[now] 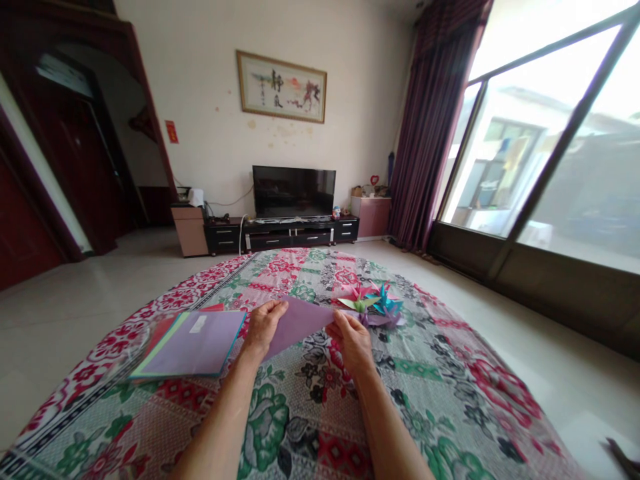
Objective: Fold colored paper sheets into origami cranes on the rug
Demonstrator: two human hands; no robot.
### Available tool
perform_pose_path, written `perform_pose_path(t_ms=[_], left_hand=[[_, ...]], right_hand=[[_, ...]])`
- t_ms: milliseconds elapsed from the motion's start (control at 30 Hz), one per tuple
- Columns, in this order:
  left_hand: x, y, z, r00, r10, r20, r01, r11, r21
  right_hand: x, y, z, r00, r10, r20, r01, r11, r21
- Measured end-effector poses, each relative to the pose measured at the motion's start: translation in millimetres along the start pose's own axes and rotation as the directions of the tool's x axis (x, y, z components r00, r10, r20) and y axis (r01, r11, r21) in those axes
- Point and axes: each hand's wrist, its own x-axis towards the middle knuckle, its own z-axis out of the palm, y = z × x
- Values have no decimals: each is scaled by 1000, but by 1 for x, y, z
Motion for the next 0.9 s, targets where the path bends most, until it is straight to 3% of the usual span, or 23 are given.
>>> perform_pose_path(t_ms=[900], left_hand=[[1, -4, 1, 998, 52, 21, -54, 993, 108]], right_hand=[[2, 2, -5, 998, 33, -48, -34, 999, -14]])
